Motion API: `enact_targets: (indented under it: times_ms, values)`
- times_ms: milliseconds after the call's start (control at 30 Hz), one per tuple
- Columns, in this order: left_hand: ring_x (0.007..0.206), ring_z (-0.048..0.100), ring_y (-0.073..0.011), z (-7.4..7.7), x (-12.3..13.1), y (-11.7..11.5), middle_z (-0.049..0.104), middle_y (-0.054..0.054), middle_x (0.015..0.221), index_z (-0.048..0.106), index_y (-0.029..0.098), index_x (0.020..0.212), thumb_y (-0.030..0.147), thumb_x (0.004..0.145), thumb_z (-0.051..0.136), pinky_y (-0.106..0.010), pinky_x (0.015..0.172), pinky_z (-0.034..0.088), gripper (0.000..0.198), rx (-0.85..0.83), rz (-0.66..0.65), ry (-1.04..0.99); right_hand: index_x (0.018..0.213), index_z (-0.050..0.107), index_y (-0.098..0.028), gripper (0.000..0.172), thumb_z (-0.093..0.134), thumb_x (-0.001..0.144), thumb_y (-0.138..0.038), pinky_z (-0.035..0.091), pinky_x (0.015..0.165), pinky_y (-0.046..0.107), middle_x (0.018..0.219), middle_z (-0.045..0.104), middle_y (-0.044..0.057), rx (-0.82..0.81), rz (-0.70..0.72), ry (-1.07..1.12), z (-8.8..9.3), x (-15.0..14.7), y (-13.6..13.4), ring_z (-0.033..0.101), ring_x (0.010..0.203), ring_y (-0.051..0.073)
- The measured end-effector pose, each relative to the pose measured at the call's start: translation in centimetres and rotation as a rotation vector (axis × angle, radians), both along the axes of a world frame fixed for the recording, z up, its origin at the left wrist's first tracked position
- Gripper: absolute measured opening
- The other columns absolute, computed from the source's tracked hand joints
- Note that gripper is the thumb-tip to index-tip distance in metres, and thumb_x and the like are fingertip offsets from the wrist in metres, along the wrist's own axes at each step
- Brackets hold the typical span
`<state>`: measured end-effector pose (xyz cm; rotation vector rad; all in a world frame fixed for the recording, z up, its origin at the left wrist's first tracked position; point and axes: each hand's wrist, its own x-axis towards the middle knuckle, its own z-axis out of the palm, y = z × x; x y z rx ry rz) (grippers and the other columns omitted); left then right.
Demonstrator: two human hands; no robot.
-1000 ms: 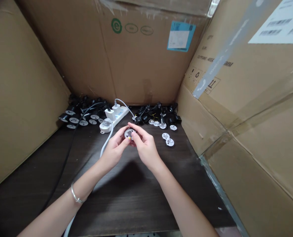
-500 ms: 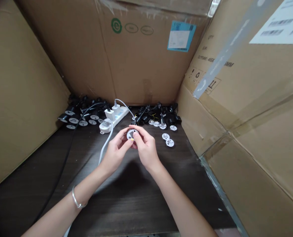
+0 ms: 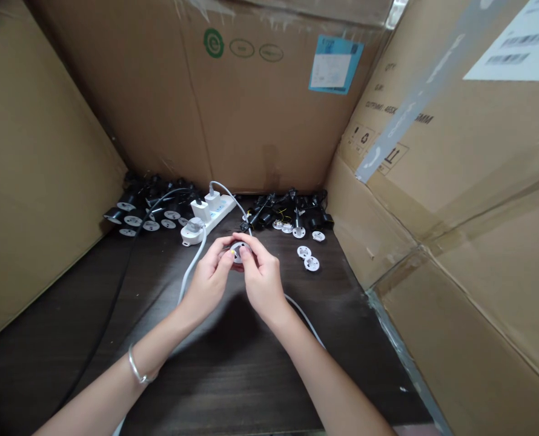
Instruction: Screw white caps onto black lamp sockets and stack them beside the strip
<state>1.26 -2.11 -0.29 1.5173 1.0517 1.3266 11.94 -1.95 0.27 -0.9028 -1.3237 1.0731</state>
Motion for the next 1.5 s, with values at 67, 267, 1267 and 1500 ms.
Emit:
enact_targets:
  times_ms: [67,267,1267,1500]
  values:
    - [0.094,0.059,-0.0173,-0.08,0.03,0.10,0.056,-0.008,0.114,0.047,0.017,0.116,0.034,0.088,0.040,-0.028,0.079,0.050,0.034,-0.003,-0.002,-0.029,0.110,0.058,-0.022,0.029,0.045,0.086,-0.032,0.053,0.075,0.024,0.116,0.057,0.003,0.005,-0.001,-0.002,0.10,-0.01,-0.03,0.058,0.098,0.015]
    - [0.091,0.058,-0.0143,0.13,0.11,0.08,0.055,-0.007,0.117,0.049,0.018,0.114,0.034,0.088,0.041,-0.024,0.076,0.050,0.032,0.002,0.007,-0.083,0.116,0.055,-0.023,0.033,0.044,0.087,-0.032,0.051,0.083,0.025,0.122,0.054,0.003,0.012,0.021,-0.012,0.29,0.14,-0.19,0.055,0.108,0.016]
    - [0.069,0.051,-0.0102,0.50,0.86,-0.83,0.055,-0.002,0.083,0.052,0.016,0.111,0.021,0.080,0.052,-0.021,0.062,0.045,0.031,-0.103,-0.170,-0.272,0.109,0.060,-0.020,0.038,0.042,0.087,-0.044,0.032,0.040,0.016,0.064,0.049,-0.001,0.022,-0.041,-0.079,0.15,0.35,-0.08,0.035,0.045,0.004]
    - [0.071,0.052,-0.0109,0.44,0.46,-0.27,0.055,-0.002,0.085,0.050,0.015,0.107,0.021,0.080,0.051,-0.022,0.064,0.046,0.028,-0.116,-0.229,-0.263,0.110,0.059,-0.020,0.042,0.039,0.086,-0.049,0.033,0.042,0.017,0.076,0.054,0.001,-0.053,0.046,0.024,0.06,0.27,0.14,0.037,0.049,0.005]
